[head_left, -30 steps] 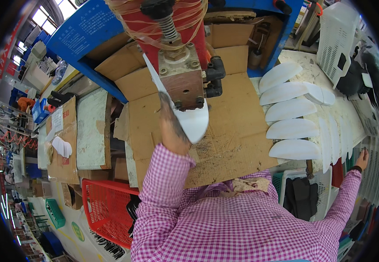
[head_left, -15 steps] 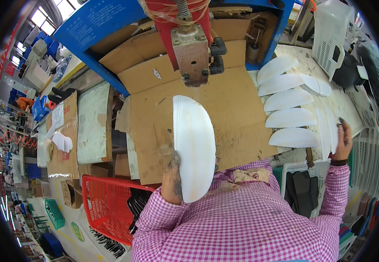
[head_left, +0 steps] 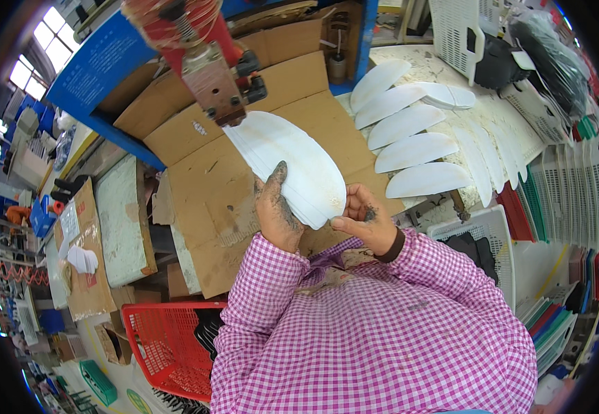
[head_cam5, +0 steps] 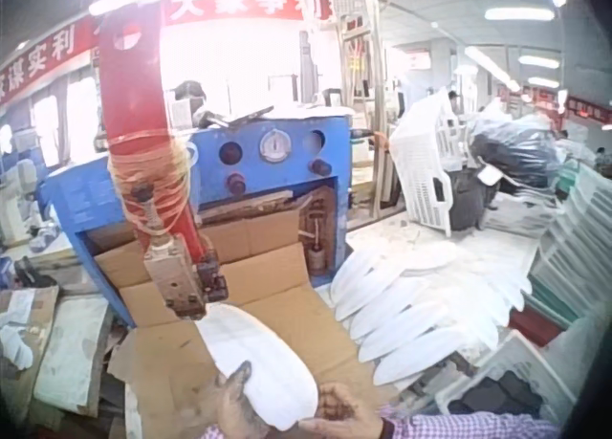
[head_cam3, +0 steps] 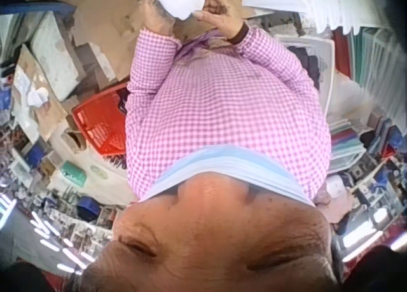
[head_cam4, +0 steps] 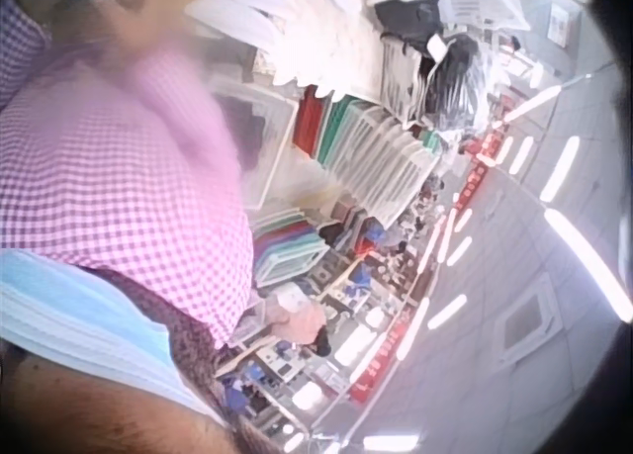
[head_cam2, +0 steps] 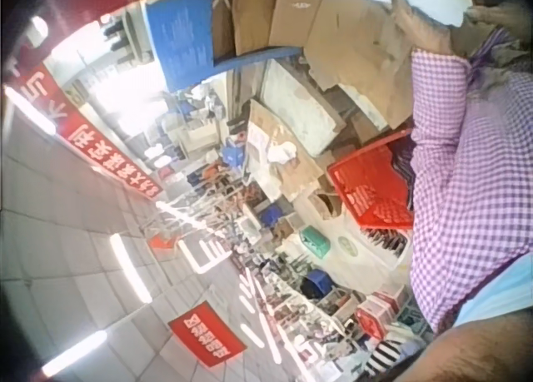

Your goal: The person assembles black and white shoe parts by hand, aligning and pressing them together on a workbench. They then use a vertical press machine to cut white foam pieces into smaller shapes and place them on the table. The person handles black fabric pieces and white foam inserts, moving them between a red basket and the work area.

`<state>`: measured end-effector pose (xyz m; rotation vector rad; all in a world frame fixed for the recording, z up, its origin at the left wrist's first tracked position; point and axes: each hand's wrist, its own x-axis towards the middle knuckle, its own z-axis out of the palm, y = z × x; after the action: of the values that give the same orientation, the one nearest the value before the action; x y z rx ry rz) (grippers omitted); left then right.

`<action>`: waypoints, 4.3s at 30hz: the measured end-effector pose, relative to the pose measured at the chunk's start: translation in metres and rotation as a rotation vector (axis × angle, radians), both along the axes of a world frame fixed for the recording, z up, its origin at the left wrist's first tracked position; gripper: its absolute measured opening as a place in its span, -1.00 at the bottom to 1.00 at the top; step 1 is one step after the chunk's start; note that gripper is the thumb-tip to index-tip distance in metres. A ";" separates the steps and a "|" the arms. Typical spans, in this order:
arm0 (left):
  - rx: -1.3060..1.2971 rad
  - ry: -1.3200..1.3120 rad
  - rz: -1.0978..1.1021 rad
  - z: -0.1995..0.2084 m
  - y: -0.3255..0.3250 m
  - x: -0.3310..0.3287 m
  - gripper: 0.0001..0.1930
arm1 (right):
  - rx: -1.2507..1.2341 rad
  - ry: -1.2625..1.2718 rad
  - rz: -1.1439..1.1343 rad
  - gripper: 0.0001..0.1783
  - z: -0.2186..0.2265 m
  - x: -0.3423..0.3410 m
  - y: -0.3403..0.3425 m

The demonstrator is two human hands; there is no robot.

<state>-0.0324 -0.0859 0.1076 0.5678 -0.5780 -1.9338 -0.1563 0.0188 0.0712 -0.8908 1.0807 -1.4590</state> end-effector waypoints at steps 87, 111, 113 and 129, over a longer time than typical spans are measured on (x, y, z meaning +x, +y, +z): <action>0.236 -0.301 -0.060 -0.006 0.009 0.079 -0.49 | 0.027 0.519 0.011 -0.52 0.024 -0.074 0.035; 0.079 -0.164 -0.035 -0.005 -0.017 0.003 -0.58 | 0.071 0.011 -0.483 -0.66 0.041 -0.200 -0.013; 0.084 -0.186 -0.017 -0.006 -0.020 0.004 -0.58 | 0.060 0.062 -0.569 -0.68 0.053 -0.256 -0.015; 0.109 -0.244 -0.017 -0.002 -0.022 -0.006 -0.59 | 0.453 0.316 -0.810 -0.52 -0.006 -0.383 -0.066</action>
<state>-0.0382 -0.1075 0.1060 0.8798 -0.6339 -1.9336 -0.5391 -0.0470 0.0653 -0.3569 2.0717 -1.6144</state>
